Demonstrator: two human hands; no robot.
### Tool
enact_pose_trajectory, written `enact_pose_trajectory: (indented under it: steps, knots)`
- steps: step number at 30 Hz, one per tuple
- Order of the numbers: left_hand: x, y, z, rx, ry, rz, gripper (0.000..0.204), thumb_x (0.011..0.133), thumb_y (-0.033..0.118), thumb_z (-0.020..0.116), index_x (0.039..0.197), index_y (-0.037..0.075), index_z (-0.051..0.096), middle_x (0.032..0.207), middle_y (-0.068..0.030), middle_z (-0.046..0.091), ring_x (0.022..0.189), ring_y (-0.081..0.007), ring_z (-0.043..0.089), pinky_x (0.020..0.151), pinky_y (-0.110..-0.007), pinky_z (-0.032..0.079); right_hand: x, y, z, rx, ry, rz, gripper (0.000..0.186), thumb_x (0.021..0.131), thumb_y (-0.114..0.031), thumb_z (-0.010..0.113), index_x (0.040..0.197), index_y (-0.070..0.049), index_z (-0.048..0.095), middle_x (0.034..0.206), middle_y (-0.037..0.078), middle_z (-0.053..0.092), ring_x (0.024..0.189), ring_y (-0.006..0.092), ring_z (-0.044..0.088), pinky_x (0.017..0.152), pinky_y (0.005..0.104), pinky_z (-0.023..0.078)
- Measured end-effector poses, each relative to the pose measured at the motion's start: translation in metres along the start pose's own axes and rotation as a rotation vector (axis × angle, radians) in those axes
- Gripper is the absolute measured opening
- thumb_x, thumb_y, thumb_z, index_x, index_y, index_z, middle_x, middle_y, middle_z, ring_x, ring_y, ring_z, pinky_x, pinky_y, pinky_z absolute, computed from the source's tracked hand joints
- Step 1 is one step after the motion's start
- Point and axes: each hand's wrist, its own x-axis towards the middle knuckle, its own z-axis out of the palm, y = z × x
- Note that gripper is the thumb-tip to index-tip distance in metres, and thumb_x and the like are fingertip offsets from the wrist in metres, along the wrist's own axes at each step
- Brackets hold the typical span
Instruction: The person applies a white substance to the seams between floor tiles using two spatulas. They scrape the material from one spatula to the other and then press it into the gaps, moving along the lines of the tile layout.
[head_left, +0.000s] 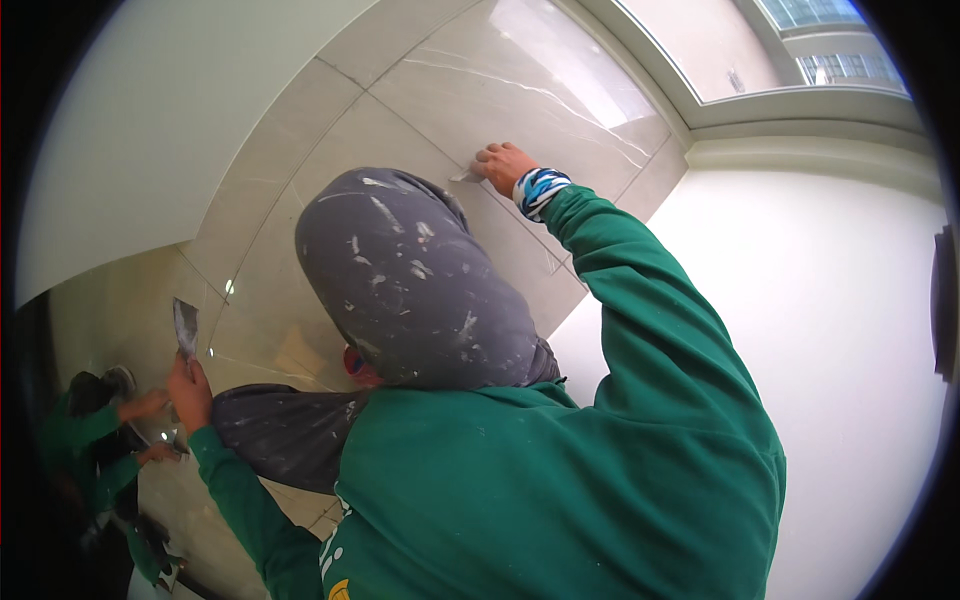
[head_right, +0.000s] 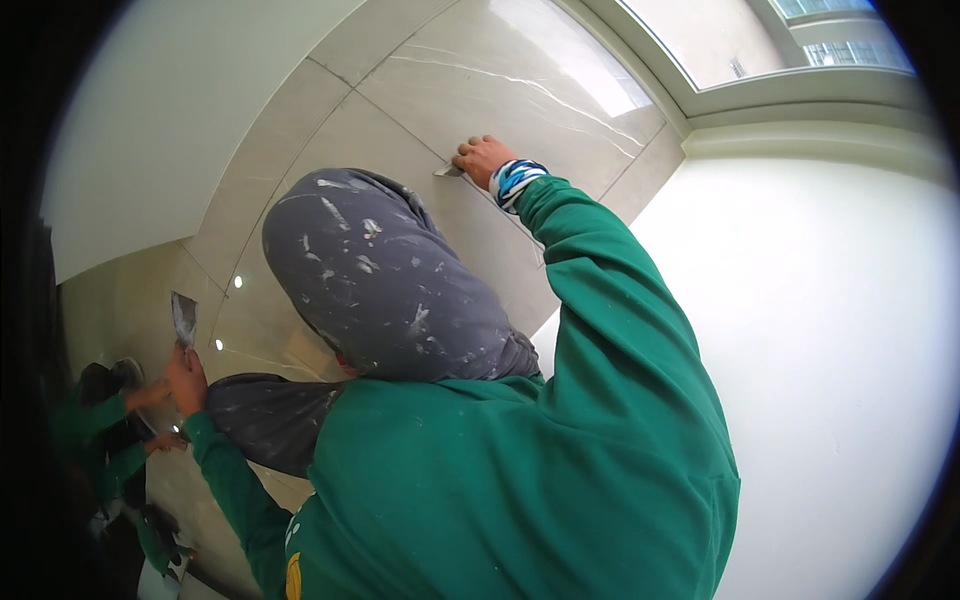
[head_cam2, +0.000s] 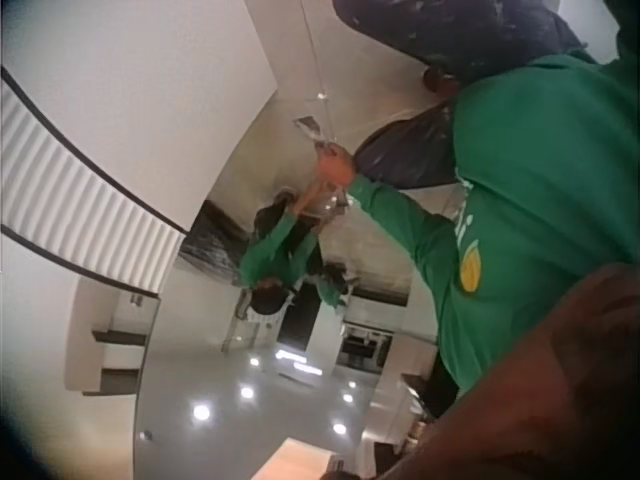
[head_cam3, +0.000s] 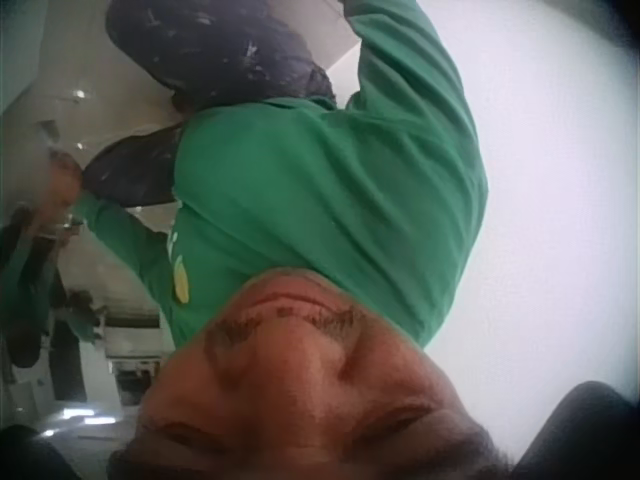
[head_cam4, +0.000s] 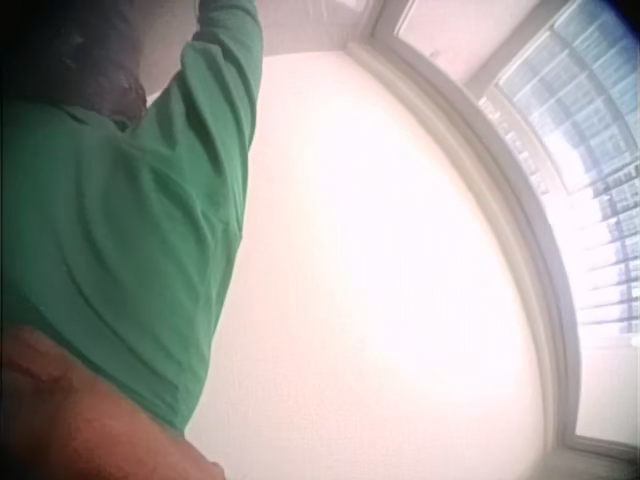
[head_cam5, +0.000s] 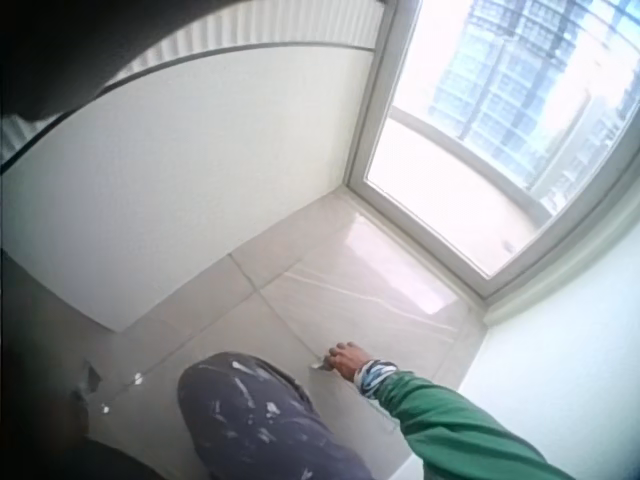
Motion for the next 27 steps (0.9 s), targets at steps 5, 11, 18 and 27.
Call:
enact_pose_trajectory:
  steps: [5,11,18,27]
  knots:
    - [-0.006,0.01,0.0,-0.146,0.134,0.032,0.034,0.101,0.018,0.06,0.126,-0.004,0.065,0.11,-0.0286,0.072,0.103,-0.0446,0.07,0.088,-0.046,0.055,-0.039,0.008,0.025,0.008,-0.144,-0.033,0.034,0.089,-0.003,0.057,0.116,-0.017,0.072,0.113,0.009,0.069,0.116,0.0291,0.062,0.101,0.044,0.048]
    - [0.015,0.073,0.016,-1.37,-0.211,-0.012,0.026,0.097,0.028,0.069,0.114,0.007,0.065,0.093,-0.0022,0.065,0.085,-0.0141,0.065,0.064,-0.031,0.054,-0.006,0.015,-0.035,0.924,0.394,0.137,0.041,0.093,-0.008,0.065,0.133,0.003,0.065,0.123,0.015,0.072,0.114,0.024,0.067,0.097,0.038,0.054]
    - [0.057,0.204,-0.033,-1.593,-0.369,0.071,0.024,0.104,0.029,0.062,0.107,0.005,0.066,0.071,-0.007,0.066,0.052,-0.0118,0.061,0.046,-0.027,0.046,0.122,-0.062,-0.263,1.049,0.555,-0.266,0.03,0.105,-0.007,0.056,0.132,0.004,0.063,0.119,0.012,0.071,0.11,0.0201,0.064,0.101,0.0372,0.047]
    - [0.065,0.198,-0.081,-1.663,-0.172,0.019,0.023,0.106,0.025,0.057,0.116,0.006,0.063,0.067,-0.0047,0.063,0.048,-0.0103,0.059,0.041,-0.026,0.044,0.207,-0.233,-0.364,0.782,0.359,-1.131,0.065,0.085,0.021,0.044,0.144,-0.005,0.054,0.141,0.027,0.057,0.128,0.043,0.059,0.107,0.0467,0.049]
